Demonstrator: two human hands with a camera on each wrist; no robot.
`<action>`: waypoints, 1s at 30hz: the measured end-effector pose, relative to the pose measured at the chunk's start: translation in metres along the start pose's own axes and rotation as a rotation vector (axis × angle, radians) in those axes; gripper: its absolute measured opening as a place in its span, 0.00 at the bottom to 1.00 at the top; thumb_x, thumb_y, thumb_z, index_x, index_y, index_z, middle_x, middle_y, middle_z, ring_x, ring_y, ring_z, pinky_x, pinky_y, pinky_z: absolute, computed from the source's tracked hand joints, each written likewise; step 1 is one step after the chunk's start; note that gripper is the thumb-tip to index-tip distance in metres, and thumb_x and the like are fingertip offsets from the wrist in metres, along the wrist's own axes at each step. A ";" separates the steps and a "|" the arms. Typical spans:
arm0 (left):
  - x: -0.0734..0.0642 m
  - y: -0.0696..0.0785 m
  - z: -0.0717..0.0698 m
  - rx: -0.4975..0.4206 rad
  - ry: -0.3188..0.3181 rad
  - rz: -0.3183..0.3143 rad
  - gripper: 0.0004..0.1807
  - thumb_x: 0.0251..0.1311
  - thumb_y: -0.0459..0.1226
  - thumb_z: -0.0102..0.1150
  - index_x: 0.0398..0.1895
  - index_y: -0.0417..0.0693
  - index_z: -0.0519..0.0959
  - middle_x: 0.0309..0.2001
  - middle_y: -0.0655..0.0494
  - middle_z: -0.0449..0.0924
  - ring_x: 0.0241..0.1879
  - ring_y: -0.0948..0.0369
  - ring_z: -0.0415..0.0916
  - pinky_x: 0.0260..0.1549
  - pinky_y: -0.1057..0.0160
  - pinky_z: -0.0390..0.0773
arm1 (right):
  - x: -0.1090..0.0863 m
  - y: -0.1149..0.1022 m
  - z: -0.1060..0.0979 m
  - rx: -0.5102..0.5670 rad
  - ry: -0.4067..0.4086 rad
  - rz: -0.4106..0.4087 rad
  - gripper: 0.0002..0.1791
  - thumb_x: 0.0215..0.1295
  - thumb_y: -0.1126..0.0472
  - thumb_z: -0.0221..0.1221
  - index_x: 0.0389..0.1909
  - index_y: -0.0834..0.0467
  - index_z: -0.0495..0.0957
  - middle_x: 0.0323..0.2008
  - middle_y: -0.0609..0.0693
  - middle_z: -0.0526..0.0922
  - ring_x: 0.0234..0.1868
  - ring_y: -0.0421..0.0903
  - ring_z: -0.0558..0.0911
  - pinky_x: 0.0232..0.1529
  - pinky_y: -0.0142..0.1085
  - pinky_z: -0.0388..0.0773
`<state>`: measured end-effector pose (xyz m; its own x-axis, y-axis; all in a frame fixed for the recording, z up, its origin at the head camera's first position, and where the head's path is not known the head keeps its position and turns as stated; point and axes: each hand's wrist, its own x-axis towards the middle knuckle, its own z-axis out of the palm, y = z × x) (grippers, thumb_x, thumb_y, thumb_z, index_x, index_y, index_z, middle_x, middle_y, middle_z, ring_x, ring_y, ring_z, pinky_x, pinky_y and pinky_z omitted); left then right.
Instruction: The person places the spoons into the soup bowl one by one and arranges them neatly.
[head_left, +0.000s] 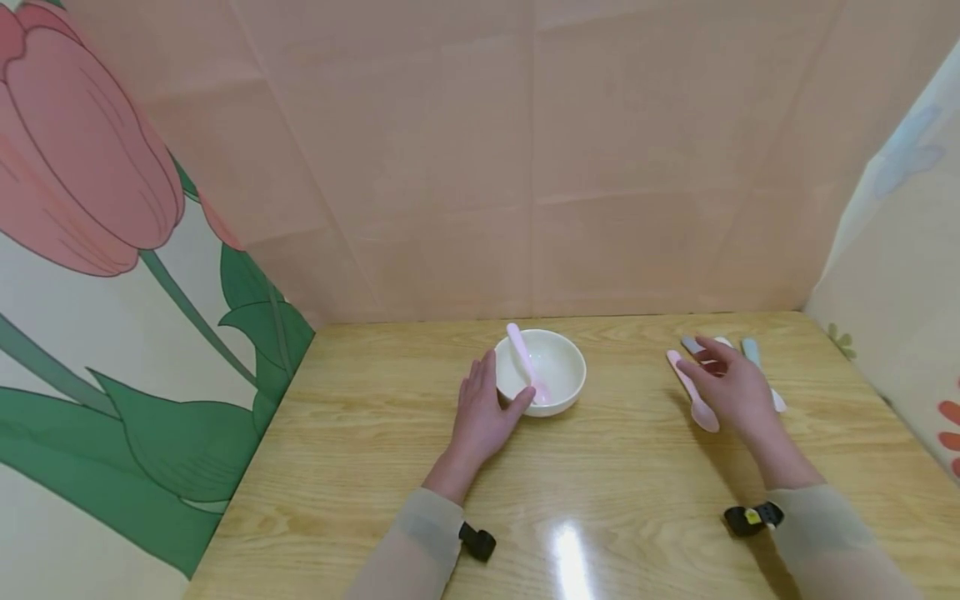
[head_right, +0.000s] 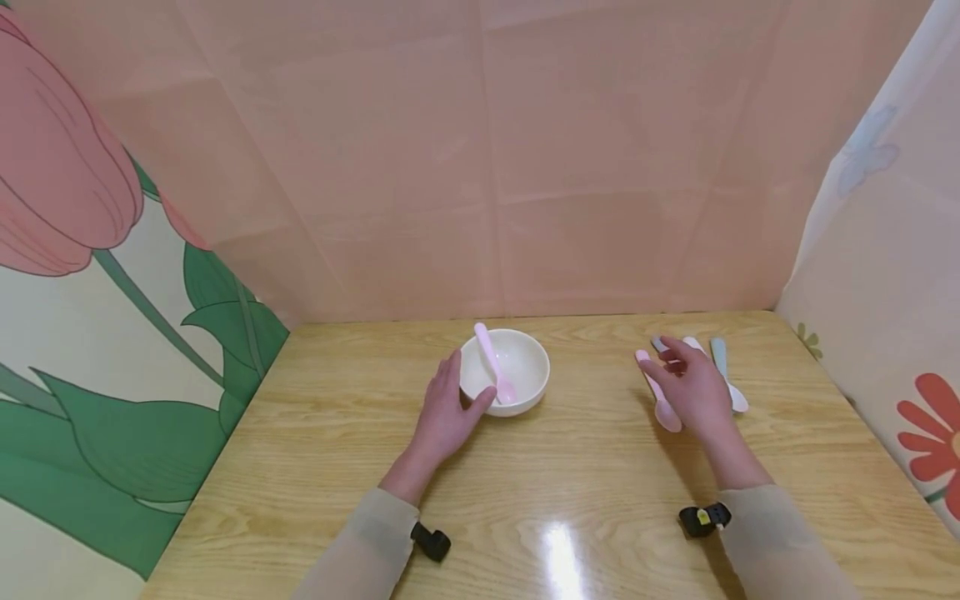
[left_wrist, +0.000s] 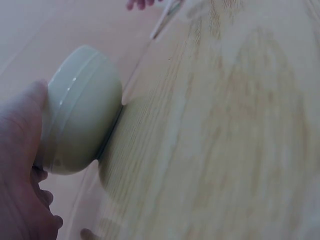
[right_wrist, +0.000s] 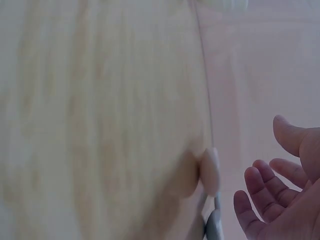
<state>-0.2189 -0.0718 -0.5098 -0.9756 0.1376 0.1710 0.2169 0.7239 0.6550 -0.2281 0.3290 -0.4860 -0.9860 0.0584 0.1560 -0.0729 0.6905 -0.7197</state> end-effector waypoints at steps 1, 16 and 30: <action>0.000 0.000 0.000 -0.001 0.000 -0.001 0.59 0.76 0.71 0.51 0.91 0.42 0.46 0.88 0.38 0.51 0.88 0.43 0.43 0.84 0.39 0.46 | 0.000 0.002 -0.001 -0.003 0.000 -0.006 0.42 0.84 0.42 0.61 0.84 0.66 0.64 0.65 0.69 0.81 0.63 0.68 0.80 0.49 0.37 0.76; 0.000 0.000 0.000 -0.009 0.000 -0.005 0.59 0.76 0.71 0.53 0.92 0.42 0.45 0.88 0.38 0.51 0.88 0.42 0.43 0.85 0.40 0.45 | 0.005 0.020 -0.005 -0.070 -0.043 0.000 0.40 0.84 0.44 0.62 0.79 0.71 0.68 0.60 0.69 0.85 0.61 0.69 0.82 0.50 0.48 0.75; 0.000 0.001 0.001 -0.013 0.001 -0.008 0.59 0.76 0.71 0.52 0.92 0.43 0.45 0.88 0.38 0.51 0.88 0.43 0.43 0.85 0.41 0.44 | 0.008 0.023 -0.005 -0.098 -0.074 -0.002 0.37 0.82 0.49 0.66 0.76 0.73 0.71 0.52 0.66 0.87 0.54 0.61 0.84 0.41 0.28 0.73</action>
<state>-0.2188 -0.0709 -0.5100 -0.9772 0.1312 0.1667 0.2097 0.7162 0.6656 -0.2364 0.3490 -0.4976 -0.9945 0.0061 0.1047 -0.0637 0.7581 -0.6490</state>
